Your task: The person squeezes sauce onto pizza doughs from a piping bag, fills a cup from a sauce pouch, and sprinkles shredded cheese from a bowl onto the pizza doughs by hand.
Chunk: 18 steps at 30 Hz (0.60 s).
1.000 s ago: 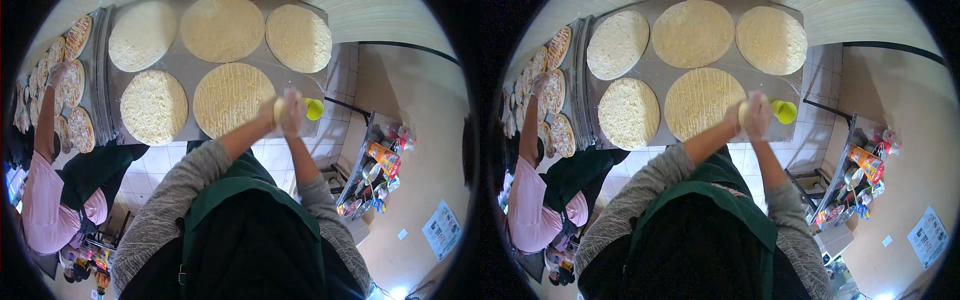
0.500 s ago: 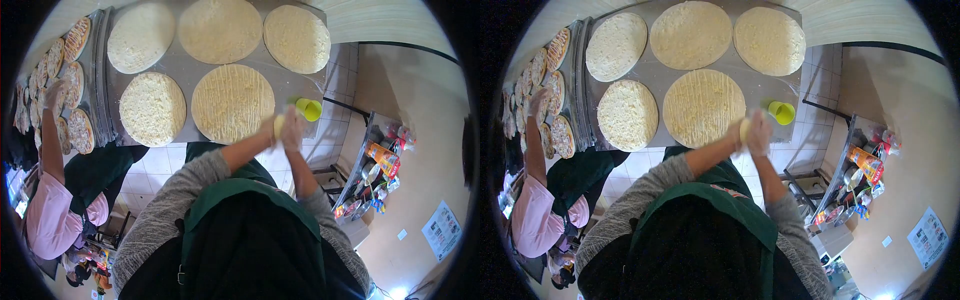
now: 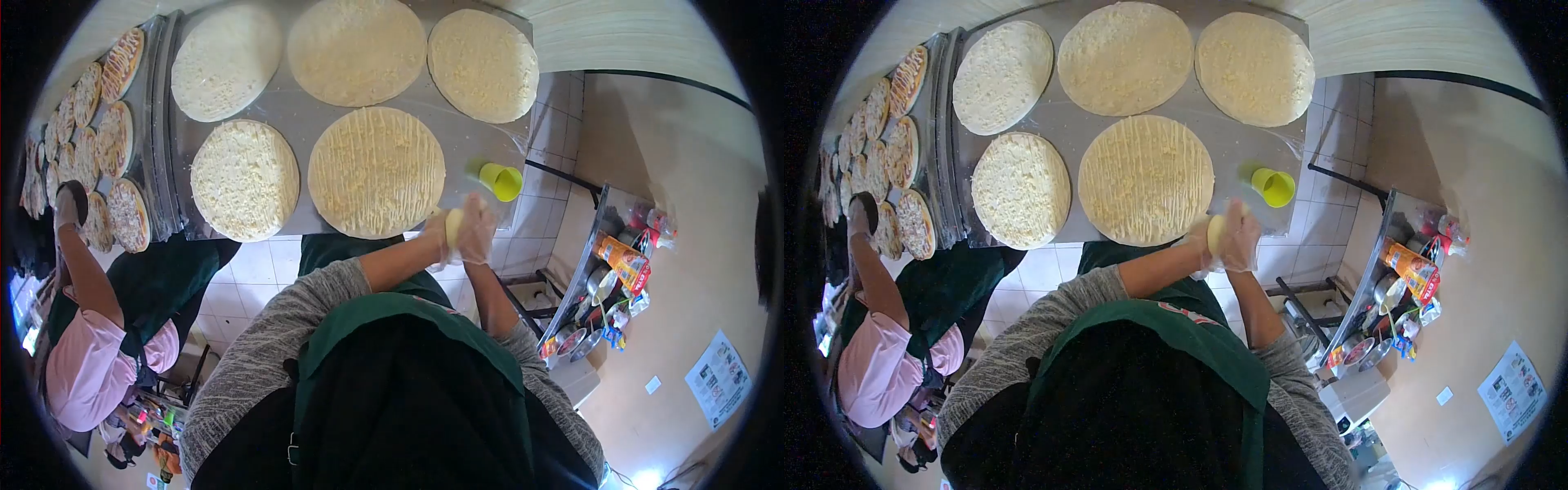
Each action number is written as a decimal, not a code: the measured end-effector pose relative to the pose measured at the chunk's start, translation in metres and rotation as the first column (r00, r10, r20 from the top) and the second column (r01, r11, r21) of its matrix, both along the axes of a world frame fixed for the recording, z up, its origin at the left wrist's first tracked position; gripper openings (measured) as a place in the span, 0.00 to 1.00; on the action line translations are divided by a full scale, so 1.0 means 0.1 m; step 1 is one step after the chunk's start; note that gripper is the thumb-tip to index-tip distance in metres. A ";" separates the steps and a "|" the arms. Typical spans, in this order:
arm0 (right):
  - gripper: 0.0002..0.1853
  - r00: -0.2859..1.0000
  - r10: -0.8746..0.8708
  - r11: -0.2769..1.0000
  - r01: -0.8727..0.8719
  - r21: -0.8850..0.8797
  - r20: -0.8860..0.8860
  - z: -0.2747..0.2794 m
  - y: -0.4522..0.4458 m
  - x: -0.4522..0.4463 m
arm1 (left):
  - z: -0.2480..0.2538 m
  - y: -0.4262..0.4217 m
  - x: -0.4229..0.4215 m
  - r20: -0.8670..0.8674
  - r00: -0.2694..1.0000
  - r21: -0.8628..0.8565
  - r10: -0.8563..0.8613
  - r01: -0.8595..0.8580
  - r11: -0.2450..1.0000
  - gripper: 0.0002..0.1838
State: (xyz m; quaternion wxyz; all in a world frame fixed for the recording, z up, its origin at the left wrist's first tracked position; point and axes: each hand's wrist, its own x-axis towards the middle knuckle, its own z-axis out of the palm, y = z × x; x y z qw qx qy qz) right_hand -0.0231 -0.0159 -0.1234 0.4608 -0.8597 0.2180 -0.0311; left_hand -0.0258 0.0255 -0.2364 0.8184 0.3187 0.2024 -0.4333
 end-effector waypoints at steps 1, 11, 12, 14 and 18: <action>0.25 1.000 0.000 1.000 0.000 0.001 -0.005 -0.03 -0.02 0.03 | -0.11 -0.06 -0.04 -0.064 0.997 -0.056 0.048 -0.052 0.997 0.21; 0.24 0.997 -0.062 0.995 0.058 -0.075 -0.056 -0.25 -0.24 0.17 | -0.52 -0.29 -0.12 0.548 0.820 0.229 -0.164 0.041 0.973 0.23; 0.24 0.994 -0.072 0.994 0.066 -0.083 -0.077 -0.27 -0.25 0.16 | -0.32 -0.28 -0.17 0.466 0.877 0.183 -0.122 0.039 0.982 0.22; 0.25 0.988 -0.098 0.991 0.085 -0.101 -0.123 -0.31 -0.26 0.11 | -0.08 -0.20 0.03 0.277 0.960 0.088 -0.048 0.025 0.996 0.21; 0.18 0.982 -0.010 1.000 0.010 0.001 -0.191 -0.12 -0.21 0.42 | 0.50 0.05 0.45 -0.115 0.990 -0.069 0.081 -0.090 0.994 0.19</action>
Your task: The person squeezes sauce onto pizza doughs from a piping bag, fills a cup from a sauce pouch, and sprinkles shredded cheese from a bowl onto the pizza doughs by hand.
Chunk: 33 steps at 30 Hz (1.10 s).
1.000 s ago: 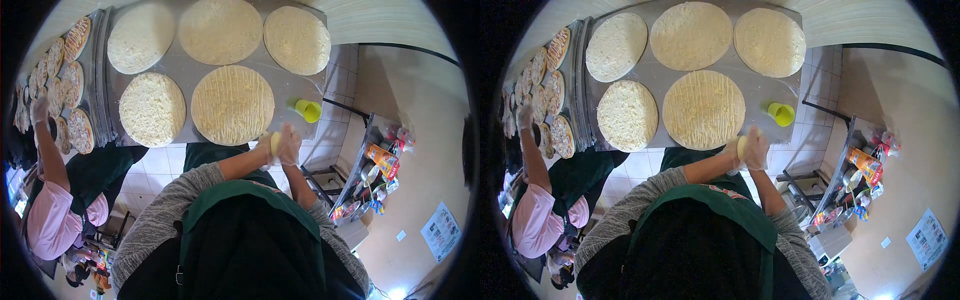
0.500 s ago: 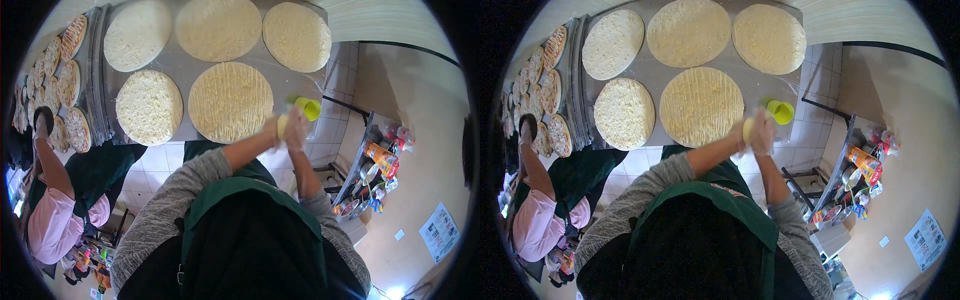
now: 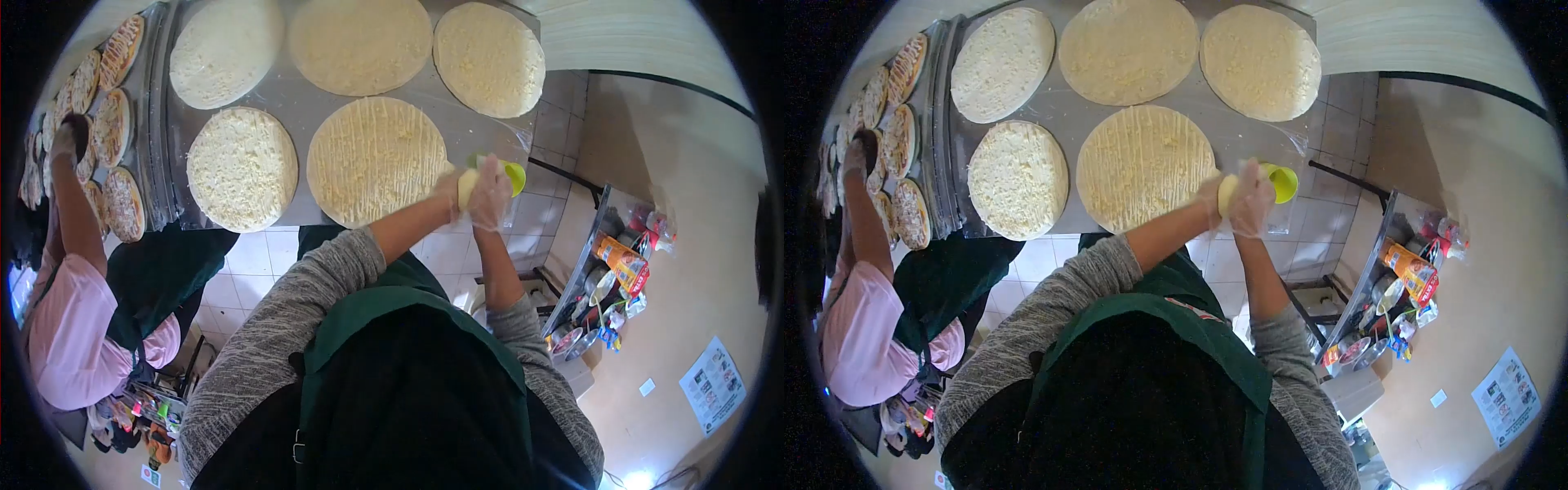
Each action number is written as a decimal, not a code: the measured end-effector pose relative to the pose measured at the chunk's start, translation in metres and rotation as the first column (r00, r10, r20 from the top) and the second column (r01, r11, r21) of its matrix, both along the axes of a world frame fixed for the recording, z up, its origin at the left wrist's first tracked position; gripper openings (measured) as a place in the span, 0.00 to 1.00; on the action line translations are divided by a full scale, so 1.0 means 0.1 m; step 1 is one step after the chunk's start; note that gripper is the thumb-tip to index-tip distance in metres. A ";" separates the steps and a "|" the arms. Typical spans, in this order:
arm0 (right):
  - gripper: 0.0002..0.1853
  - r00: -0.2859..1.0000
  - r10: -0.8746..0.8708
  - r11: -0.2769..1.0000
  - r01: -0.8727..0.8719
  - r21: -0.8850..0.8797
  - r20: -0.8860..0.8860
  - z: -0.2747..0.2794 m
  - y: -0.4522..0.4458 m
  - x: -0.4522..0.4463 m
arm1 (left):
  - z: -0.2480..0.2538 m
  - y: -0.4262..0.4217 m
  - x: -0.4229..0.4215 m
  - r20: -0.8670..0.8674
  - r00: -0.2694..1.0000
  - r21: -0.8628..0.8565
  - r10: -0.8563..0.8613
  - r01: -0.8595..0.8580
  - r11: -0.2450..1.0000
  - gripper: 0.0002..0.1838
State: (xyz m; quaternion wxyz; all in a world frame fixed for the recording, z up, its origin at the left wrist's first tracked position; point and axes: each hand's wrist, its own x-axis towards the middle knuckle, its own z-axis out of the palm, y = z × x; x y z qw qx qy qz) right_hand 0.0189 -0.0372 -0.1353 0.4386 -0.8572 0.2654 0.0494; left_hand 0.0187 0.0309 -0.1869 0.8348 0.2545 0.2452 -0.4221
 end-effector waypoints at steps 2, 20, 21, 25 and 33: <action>0.12 0.929 0.320 0.889 -0.227 -0.398 0.186 -0.20 -0.08 -0.34 | -0.23 -0.04 -0.33 -0.400 0.900 0.006 0.171 -0.184 0.983 0.17; 0.23 0.854 0.463 0.877 -0.401 -0.266 0.237 -0.12 1.19 0.15 | -0.16 1.27 -0.10 -0.396 0.825 0.091 0.403 -0.402 0.911 0.25; 0.23 0.949 0.262 0.961 -0.240 0.137 -0.174 0.12 1.23 -0.10 | -0.27 1.20 -0.42 -0.421 0.816 0.134 0.396 -0.376 0.917 0.25; 0.24 0.969 0.214 0.970 -0.196 0.143 -0.126 0.20 1.27 -0.58 | -0.23 1.17 -0.99 -0.493 0.787 0.012 0.372 -0.421 0.907 0.21; 0.27 0.856 0.443 0.891 -0.388 -0.236 0.265 -0.01 1.54 0.40 | -0.20 1.56 0.31 -0.257 0.880 0.139 0.398 -0.374 0.917 0.27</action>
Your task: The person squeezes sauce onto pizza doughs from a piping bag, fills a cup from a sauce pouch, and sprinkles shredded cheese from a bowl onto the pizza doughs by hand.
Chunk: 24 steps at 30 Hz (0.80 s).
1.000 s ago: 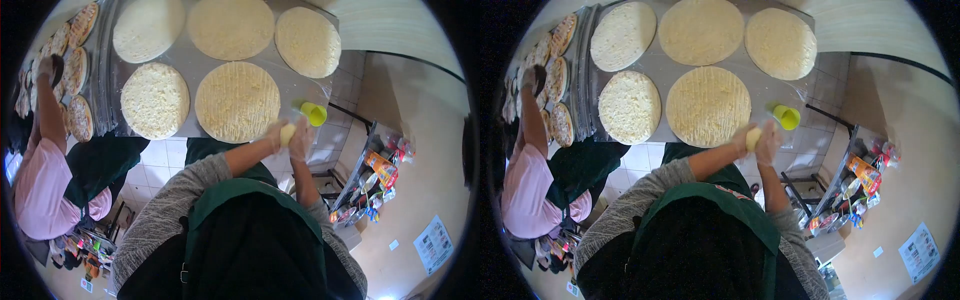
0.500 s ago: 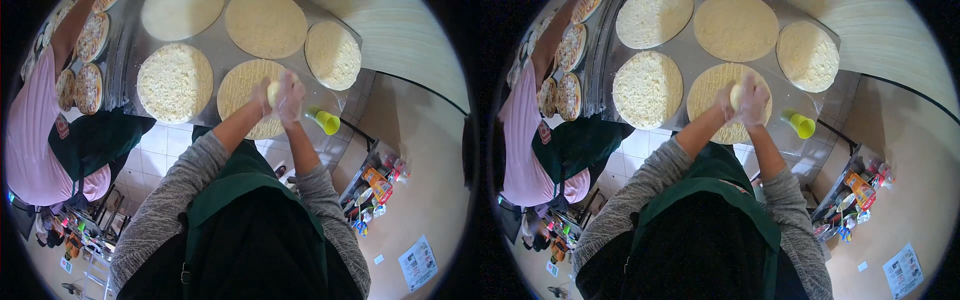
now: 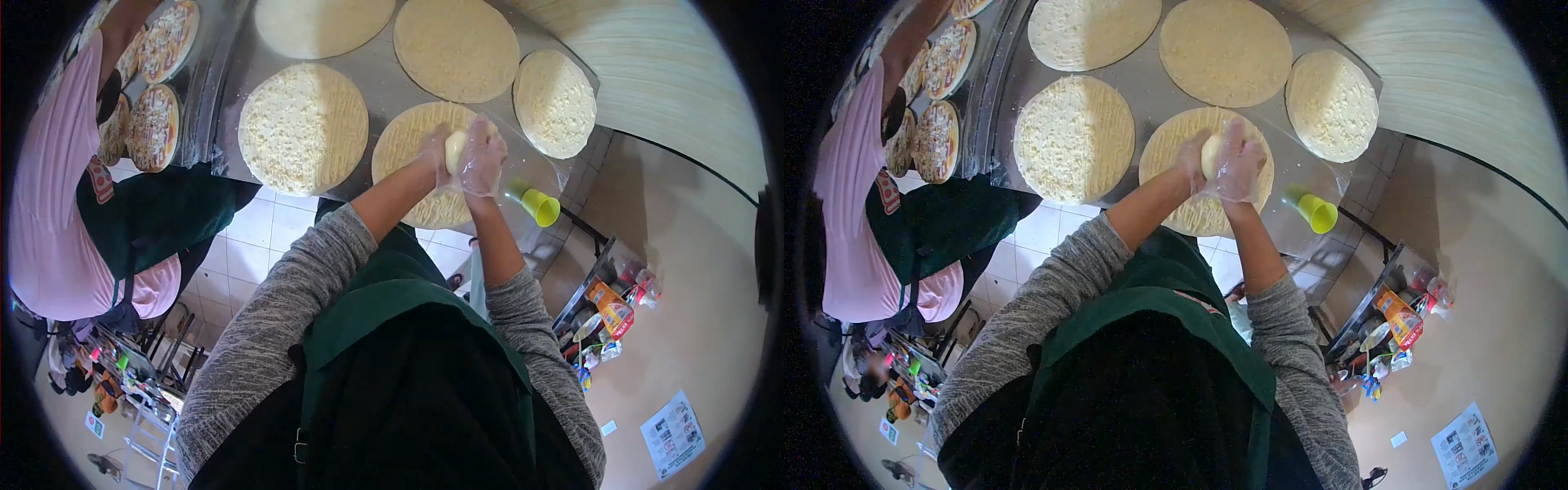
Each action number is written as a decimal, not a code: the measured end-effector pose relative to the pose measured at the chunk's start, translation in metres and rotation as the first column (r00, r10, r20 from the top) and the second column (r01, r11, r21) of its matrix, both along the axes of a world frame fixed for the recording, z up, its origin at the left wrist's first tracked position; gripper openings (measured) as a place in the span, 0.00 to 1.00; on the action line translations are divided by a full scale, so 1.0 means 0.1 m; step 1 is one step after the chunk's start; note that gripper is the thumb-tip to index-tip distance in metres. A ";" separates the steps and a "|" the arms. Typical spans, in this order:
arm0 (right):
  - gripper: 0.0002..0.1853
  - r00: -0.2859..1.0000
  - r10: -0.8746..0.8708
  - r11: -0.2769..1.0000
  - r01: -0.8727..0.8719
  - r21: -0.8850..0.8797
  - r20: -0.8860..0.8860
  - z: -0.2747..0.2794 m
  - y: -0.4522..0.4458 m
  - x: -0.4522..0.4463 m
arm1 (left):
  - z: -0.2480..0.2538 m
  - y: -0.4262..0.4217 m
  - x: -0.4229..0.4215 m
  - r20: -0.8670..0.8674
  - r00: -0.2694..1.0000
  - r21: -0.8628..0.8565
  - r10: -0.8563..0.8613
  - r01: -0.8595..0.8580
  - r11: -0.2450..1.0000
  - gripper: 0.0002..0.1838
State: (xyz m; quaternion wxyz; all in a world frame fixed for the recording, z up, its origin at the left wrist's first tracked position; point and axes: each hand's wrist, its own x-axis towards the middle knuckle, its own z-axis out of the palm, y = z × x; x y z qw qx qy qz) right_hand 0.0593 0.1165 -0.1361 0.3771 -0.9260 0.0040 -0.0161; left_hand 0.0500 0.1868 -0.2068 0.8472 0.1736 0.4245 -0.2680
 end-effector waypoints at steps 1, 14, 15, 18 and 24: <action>0.27 0.976 0.123 0.980 -0.091 -0.176 0.180 0.01 0.04 0.02 | -0.10 -0.01 -0.01 -0.023 1.000 -0.069 0.013 -0.014 0.998 0.27; 0.23 0.973 -0.086 0.985 0.115 0.127 -0.216 0.22 0.31 -0.14 | 0.25 0.25 -0.31 -0.120 0.993 -0.023 0.015 -0.018 1.000 0.23; 0.23 0.973 -0.085 0.985 0.114 0.126 -0.215 0.21 0.30 -0.16 | 0.22 0.27 -0.28 -0.107 0.994 -0.031 0.006 -0.010 0.999 0.23; 0.26 0.929 -0.038 0.998 0.055 0.034 -0.369 0.13 0.21 -0.46 | 0.05 0.18 -0.69 -0.122 0.991 -0.094 0.044 -0.056 0.994 0.24; 0.25 0.894 -0.066 0.986 0.125 0.107 -0.443 0.08 0.32 -0.82 | 0.15 0.28 -1.05 -0.192 0.977 -0.089 0.093 -0.112 0.990 0.25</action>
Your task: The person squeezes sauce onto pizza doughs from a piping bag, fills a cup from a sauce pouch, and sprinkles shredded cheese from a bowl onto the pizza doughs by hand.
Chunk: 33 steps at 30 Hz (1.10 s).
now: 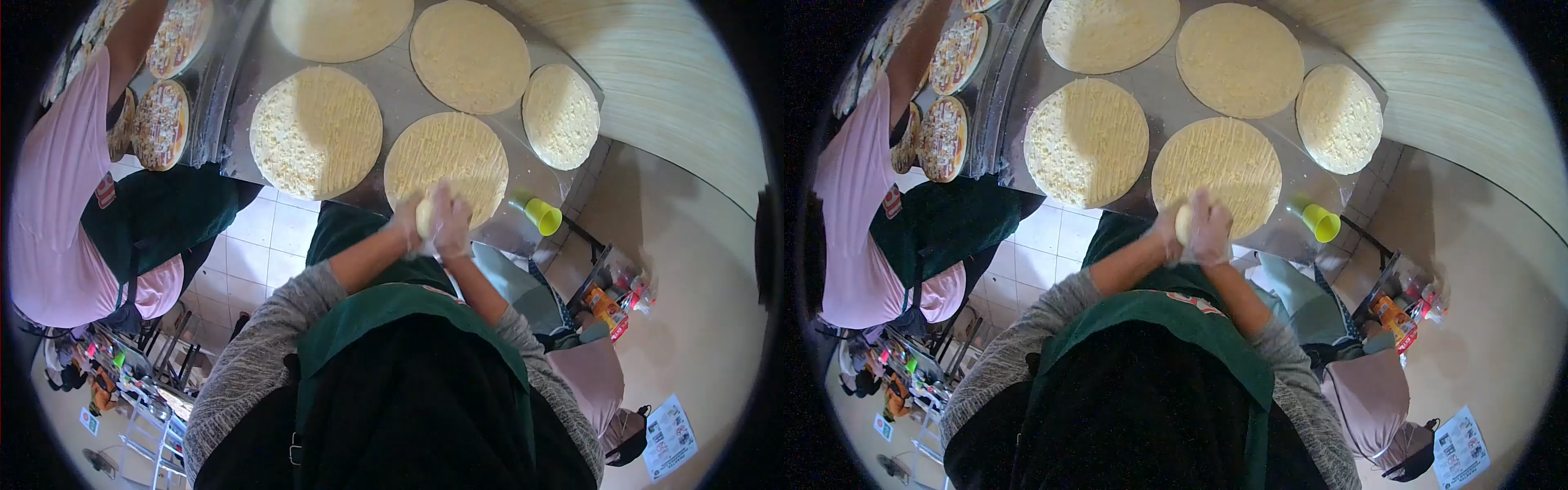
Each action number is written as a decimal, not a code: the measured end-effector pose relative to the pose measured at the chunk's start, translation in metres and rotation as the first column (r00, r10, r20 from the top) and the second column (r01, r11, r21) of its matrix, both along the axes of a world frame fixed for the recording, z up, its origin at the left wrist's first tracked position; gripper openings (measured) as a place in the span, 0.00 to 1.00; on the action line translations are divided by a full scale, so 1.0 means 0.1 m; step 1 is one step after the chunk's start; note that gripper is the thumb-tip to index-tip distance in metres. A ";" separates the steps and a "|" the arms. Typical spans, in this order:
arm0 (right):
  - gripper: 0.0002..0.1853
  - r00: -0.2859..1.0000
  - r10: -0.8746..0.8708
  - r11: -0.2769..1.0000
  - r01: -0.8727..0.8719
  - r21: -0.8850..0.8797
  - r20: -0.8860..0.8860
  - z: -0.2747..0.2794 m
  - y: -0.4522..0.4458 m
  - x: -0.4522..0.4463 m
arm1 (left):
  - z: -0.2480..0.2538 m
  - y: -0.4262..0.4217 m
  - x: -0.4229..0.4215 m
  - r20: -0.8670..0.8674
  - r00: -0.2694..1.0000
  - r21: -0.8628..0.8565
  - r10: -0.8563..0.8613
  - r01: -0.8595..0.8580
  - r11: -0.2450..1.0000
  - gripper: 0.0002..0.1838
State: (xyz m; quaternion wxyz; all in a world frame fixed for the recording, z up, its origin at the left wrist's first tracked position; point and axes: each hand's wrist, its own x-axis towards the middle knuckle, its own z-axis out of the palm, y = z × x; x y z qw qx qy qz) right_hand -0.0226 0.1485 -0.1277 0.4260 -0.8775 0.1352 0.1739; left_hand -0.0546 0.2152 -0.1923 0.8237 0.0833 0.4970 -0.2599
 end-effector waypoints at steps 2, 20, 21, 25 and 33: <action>0.26 0.998 -0.038 0.993 0.032 0.110 0.051 0.08 0.17 0.38 | -0.03 0.13 0.35 0.045 0.997 -0.048 -0.058 0.060 0.997 0.26; 0.15 0.954 -0.047 0.609 -0.209 0.765 0.297 0.82 -0.09 0.21 | 0.57 -0.09 0.22 0.528 0.828 -0.301 0.191 -0.028 0.953 0.19; 0.15 0.947 -0.062 0.611 -0.213 0.762 0.315 0.96 -0.17 0.29 | 0.62 -0.19 0.28 0.543 0.820 -0.300 0.178 -0.009 0.954 0.19; 0.16 0.961 -0.272 0.643 0.141 0.753 0.052 0.95 -0.56 0.47 | 1.10 -0.53 0.53 0.528 0.842 -0.202 0.111 -0.002 0.979 0.21; 0.19 0.964 -0.248 0.563 0.223 0.795 -0.095 1.11 -0.64 0.51 | 1.04 -0.58 0.69 0.338 0.900 -0.367 0.274 -0.142 0.919 0.16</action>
